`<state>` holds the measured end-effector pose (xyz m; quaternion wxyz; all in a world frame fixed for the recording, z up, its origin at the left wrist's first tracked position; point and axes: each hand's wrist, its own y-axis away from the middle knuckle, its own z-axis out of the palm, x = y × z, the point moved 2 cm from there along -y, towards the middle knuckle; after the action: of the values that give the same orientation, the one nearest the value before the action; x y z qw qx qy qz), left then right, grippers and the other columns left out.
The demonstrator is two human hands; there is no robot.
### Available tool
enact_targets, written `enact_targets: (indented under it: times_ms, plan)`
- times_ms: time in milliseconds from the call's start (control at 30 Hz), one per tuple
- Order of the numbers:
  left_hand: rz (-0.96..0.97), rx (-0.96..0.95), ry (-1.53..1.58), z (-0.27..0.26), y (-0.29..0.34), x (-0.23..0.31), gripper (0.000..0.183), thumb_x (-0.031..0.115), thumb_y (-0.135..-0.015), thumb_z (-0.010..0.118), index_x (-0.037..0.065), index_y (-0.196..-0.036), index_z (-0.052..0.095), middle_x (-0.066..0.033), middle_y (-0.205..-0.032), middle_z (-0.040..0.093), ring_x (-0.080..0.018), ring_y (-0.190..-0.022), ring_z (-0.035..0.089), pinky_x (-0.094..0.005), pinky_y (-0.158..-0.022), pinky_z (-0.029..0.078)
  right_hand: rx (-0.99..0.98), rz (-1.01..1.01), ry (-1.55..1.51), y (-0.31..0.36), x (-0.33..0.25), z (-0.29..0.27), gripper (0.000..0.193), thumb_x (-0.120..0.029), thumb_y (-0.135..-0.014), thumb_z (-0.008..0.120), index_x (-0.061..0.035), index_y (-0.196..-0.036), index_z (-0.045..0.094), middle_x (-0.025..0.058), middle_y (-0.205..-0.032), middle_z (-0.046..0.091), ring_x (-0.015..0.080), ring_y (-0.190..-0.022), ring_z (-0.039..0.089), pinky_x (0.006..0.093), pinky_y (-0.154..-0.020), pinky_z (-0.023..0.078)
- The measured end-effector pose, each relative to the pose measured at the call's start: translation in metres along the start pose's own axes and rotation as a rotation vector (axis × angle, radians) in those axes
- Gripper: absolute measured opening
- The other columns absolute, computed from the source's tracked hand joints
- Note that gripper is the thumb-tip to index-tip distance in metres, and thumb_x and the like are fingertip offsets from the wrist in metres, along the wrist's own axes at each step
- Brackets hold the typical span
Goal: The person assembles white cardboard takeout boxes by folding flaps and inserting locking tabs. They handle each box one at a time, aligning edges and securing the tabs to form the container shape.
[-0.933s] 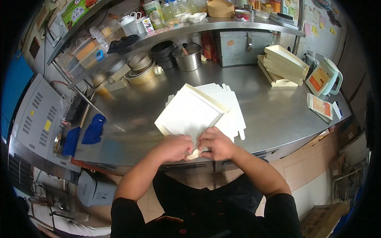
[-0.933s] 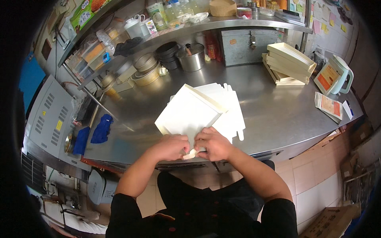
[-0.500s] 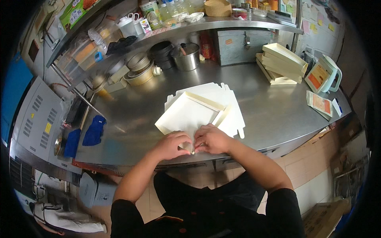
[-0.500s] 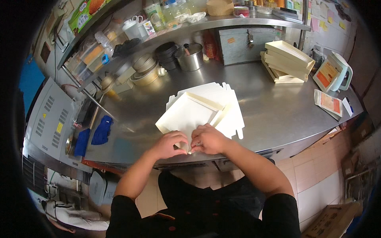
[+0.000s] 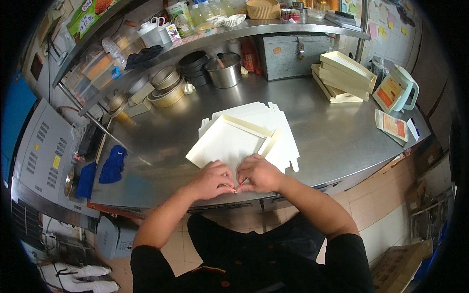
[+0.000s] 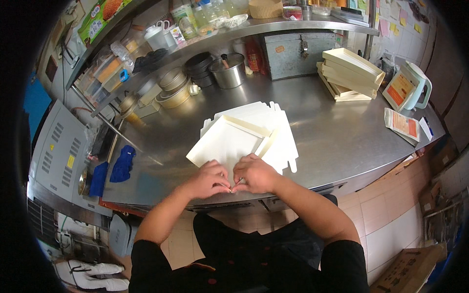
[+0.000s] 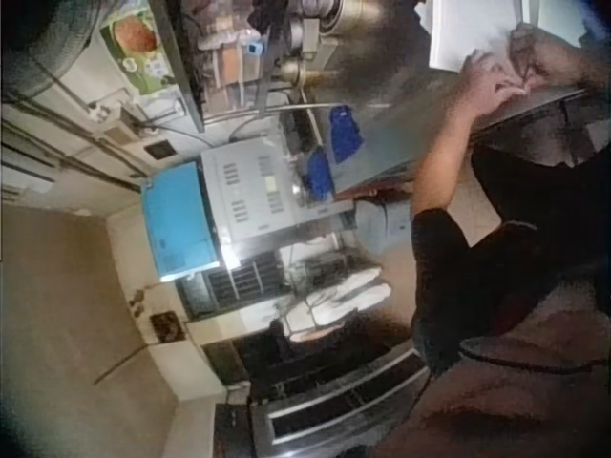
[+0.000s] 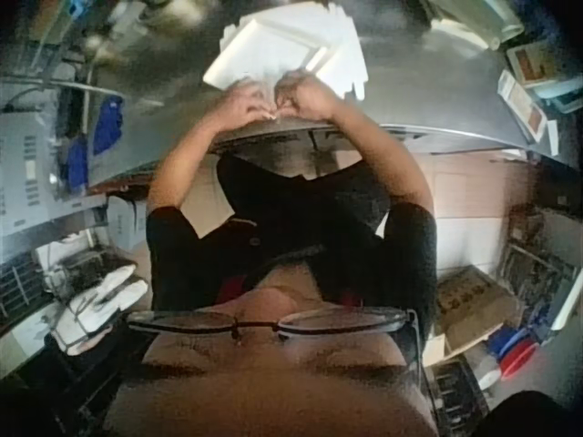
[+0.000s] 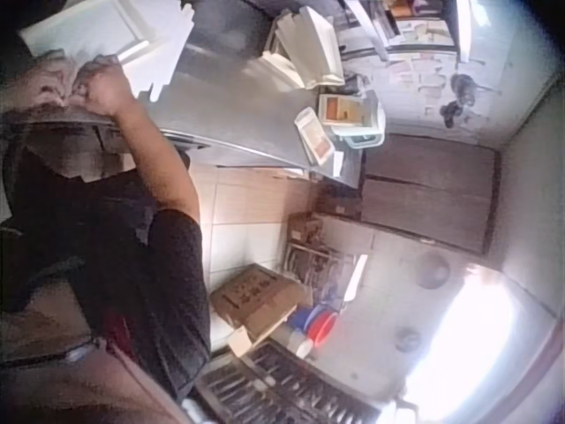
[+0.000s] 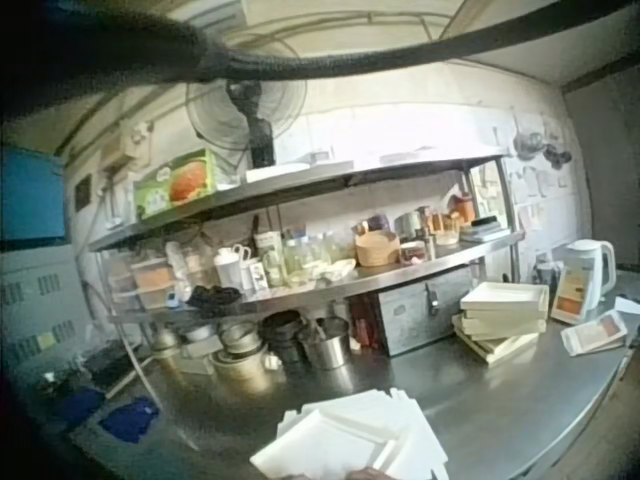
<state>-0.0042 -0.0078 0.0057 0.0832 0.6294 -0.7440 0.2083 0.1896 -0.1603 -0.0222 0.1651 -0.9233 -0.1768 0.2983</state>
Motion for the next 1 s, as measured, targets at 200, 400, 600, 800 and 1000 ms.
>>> enact_targets:
  times_ms: [200,400,600,800,1000]
  plan:
    - [-0.144,0.135,0.000,0.018,0.008,0.017,0.022,0.030,-0.089,0.089,0.015,-0.092,0.072,-0.0013,-0.101,0.068,-0.0264,-0.100,0.064,-0.0404,-0.093,0.045,0.015,-0.029,0.035,-0.001,-0.001,0.004,0.031,-0.042,-0.081,0.091,-0.0185,-0.097,0.079,-0.0013,-0.102,0.069,0.0236,-0.111,0.063,0.0389,-0.104,0.043]
    - [-0.091,0.158,-0.030,0.017,0.012,0.019,0.037,0.037,-0.082,0.094,0.014,-0.096,0.069,-0.0015,-0.099,0.067,-0.0254,-0.099,0.065,-0.0410,-0.093,0.046,0.035,-0.097,-0.014,0.002,-0.001,-0.001,0.030,-0.035,-0.079,0.093,-0.0191,-0.102,0.080,-0.0013,-0.101,0.070,0.0238,-0.110,0.064,0.0408,-0.105,0.044]
    - [-0.188,0.294,-0.060,0.040,0.013,0.026,0.031,0.028,-0.082,0.091,0.013,-0.103,0.074,-0.0035,-0.091,0.068,-0.0269,-0.095,0.065,-0.0426,-0.091,0.049,0.076,0.004,-0.025,0.005,0.004,-0.004,0.026,-0.027,-0.081,0.091,-0.0130,-0.099,0.080,0.0023,-0.105,0.077,0.0287,-0.109,0.069,0.0442,-0.103,0.048]
    - [-0.353,0.015,-0.153,0.020,0.011,0.008,0.020,0.015,-0.087,0.074,0.008,-0.106,0.077,-0.0089,-0.092,0.072,-0.0312,-0.100,0.067,-0.0435,-0.100,0.049,0.117,0.147,0.348,0.030,0.033,-0.046,0.013,-0.025,-0.094,0.079,-0.0127,-0.100,0.080,0.0032,-0.105,0.077,0.0277,-0.107,0.071,0.0461,-0.098,0.052]
    - [-0.223,-0.055,-0.238,0.023,-0.020,0.030,0.016,0.028,-0.095,0.075,0.016,-0.104,0.080,-0.0051,-0.097,0.074,-0.0269,-0.107,0.067,-0.0445,-0.106,0.045,-0.263,0.270,0.199,0.018,-0.033,-0.022,0.033,-0.033,-0.096,0.079,-0.0102,-0.120,0.075,0.0139,-0.118,0.076,0.0377,-0.116,0.071,0.0509,-0.106,0.053]
